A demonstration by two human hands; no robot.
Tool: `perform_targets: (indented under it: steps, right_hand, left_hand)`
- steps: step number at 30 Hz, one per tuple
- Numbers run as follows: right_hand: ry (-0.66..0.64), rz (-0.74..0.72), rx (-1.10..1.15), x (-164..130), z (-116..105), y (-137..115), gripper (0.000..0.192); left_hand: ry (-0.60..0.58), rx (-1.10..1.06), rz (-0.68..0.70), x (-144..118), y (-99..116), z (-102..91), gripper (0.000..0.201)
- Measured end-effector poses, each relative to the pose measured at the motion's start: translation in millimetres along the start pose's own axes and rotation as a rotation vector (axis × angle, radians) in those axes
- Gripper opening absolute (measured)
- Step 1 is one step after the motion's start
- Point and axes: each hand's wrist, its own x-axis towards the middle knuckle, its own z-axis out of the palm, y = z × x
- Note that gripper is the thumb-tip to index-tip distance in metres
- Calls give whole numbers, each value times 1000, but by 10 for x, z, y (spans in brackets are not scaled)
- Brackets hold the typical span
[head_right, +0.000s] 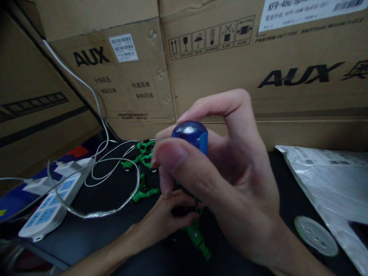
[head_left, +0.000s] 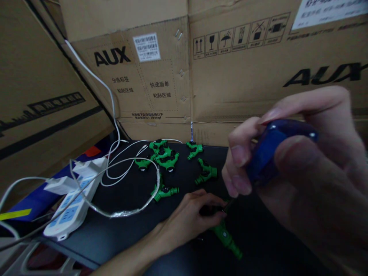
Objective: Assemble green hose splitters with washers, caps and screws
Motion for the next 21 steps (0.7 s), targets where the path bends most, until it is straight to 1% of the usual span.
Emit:
perform_targets:
  steps: [3, 7, 13, 15, 17, 19, 21]
  right_hand:
    - [25, 26, -4, -1, 0, -9, 34]
    - [-52, 88, -34, 49, -41, -45, 25]
    - [-117, 42, 64, 2, -30, -45, 30]
    - [-95, 52, 53, -28, -33, -29, 33]
    - [-32, 55, -2, -34, -50, -13, 34]
    - [21, 33, -43, -12, -69, -6, 27]
    - [-22, 21, -50, 23, -78, -13, 20]
  left_hand:
    - [-13, -2, -5, 2, 8, -8, 23]
    - [-28, -11, -28, 3, 15, -24, 26]
    - [-73, -37, -70, 30, 29, -67, 35]
    - [-86, -56, -79, 45, 39, -85, 35]
    - [-107, -108, -80, 60, 52, -99, 33]
    - [-121, -150, -79, 71, 67, -110, 32]
    - [-112, -151, -87, 77, 78, -117, 33]
